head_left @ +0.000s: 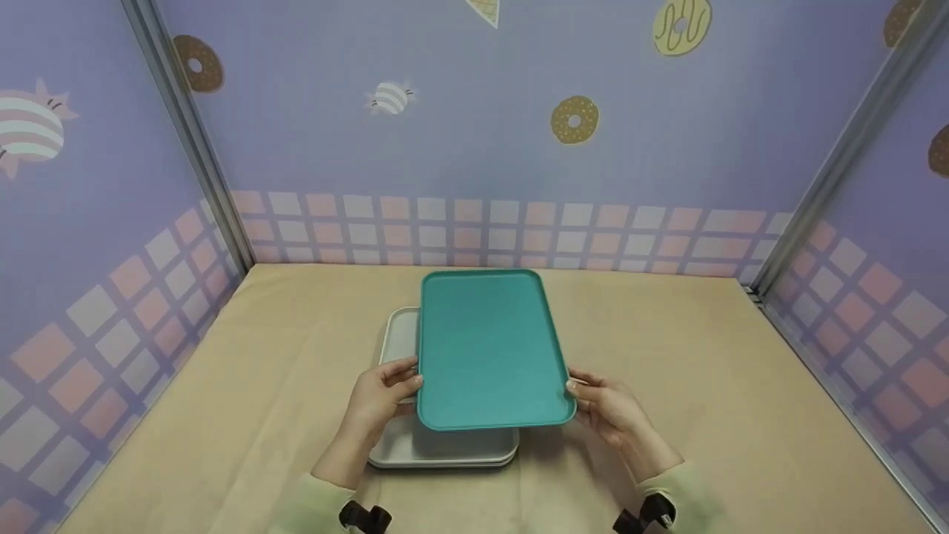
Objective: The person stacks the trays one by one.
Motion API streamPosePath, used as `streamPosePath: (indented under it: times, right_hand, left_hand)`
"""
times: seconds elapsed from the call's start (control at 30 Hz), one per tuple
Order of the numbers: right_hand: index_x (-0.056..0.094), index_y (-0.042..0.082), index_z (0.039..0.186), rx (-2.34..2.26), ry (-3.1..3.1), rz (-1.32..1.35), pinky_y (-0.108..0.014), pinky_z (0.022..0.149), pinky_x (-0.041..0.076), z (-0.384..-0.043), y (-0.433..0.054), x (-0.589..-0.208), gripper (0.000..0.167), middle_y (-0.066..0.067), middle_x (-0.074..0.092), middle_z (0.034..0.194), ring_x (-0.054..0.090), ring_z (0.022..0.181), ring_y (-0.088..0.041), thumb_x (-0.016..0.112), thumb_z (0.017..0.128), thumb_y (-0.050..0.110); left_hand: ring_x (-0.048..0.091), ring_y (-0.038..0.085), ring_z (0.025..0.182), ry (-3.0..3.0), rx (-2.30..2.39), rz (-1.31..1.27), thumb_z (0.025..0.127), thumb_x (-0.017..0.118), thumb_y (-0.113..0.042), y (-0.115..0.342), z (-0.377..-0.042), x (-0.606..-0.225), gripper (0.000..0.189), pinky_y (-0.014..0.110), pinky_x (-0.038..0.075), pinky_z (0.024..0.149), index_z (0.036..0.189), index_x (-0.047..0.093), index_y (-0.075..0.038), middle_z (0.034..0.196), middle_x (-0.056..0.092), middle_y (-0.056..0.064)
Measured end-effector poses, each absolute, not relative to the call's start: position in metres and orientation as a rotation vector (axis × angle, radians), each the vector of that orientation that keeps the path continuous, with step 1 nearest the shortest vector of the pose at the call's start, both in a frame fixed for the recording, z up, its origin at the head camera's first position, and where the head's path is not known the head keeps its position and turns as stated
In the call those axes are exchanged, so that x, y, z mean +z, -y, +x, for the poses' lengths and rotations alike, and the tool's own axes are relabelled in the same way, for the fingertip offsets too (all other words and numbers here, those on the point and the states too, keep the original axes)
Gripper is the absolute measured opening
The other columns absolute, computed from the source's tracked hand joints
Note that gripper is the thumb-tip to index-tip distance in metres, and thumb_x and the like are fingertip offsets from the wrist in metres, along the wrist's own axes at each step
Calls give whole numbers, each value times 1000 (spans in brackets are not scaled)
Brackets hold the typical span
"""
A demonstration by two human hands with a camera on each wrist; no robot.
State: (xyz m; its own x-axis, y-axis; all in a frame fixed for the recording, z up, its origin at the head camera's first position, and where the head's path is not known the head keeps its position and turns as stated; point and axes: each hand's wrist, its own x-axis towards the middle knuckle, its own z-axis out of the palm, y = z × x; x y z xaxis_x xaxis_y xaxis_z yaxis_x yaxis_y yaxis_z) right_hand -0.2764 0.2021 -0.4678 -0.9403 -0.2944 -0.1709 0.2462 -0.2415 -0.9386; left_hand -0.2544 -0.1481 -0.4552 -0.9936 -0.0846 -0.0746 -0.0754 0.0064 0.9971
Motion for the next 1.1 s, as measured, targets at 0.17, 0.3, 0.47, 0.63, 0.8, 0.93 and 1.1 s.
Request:
streamPosePath:
  times: [0.17, 0.3, 0.47, 0.63, 0.8, 0.93, 1.1]
  right_hand:
    - [28, -12, 155, -2207, -1743, -92, -23, 86, 61, -270, -186, -473, 63, -2, 69, 113, 73, 97, -9, 59, 105, 9]
    - [33, -13, 153, -2173, -1811, -126, -24, 88, 61, -267, -176, -479, 62, -5, 68, 117, 73, 100, -10, 61, 103, 10]
    - [35, -14, 152, -2131, -1839, -182, -28, 92, 60, -264, -168, -483, 62, -8, 68, 123, 71, 103, -12, 63, 102, 9]
    - [36, -16, 151, -2122, -1858, -235, -28, 94, 59, -262, -159, -486, 62, -11, 66, 128, 67, 106, -10, 64, 100, 7]
    - [40, -15, 149, -2100, -1905, -230, -25, 90, 59, -261, -151, -491, 59, -13, 65, 126, 66, 104, -9, 65, 100, 7]
    - [44, -14, 148, -2063, -1949, -228, -19, 77, 56, -260, -145, -495, 55, -6, 66, 111, 62, 91, -6, 64, 100, 5]
    - [48, -11, 147, -2006, -2022, -227, -18, 60, 41, -259, -140, -498, 53, 2, 61, 95, 49, 75, -6, 65, 99, 5]
  left_hand:
    - [72, 15, 83, 2280, -2150, 218, 97, 64, 5, 160, -257, -453, 41, 32, 64, 69, 137, 59, 9, 121, 67, 24]
    - [70, 14, 84, 2334, -2127, 237, 97, 64, 5, 171, -259, -452, 41, 32, 65, 71, 138, 58, 10, 120, 64, 22]
    - [67, 13, 85, 2433, -2044, 258, 97, 65, 4, 186, -259, -451, 42, 29, 63, 69, 138, 58, 9, 117, 65, 19]
    - [67, 18, 91, 2498, -1985, 252, 94, 66, 7, 198, -259, -449, 41, 35, 64, 78, 135, 60, 10, 115, 66, 20]
    - [69, 24, 96, 2571, -1892, 221, 90, 66, 11, 204, -259, -447, 38, 44, 63, 88, 127, 62, 13, 117, 67, 27]
    - [69, 25, 95, 2622, -1792, 233, 86, 67, 13, 206, -257, -447, 35, 43, 63, 87, 121, 66, 13, 111, 68, 25]
    - [69, 24, 89, 2672, -1737, 256, 85, 66, 17, 208, -256, -449, 33, 40, 64, 80, 117, 66, 14, 104, 68, 22]
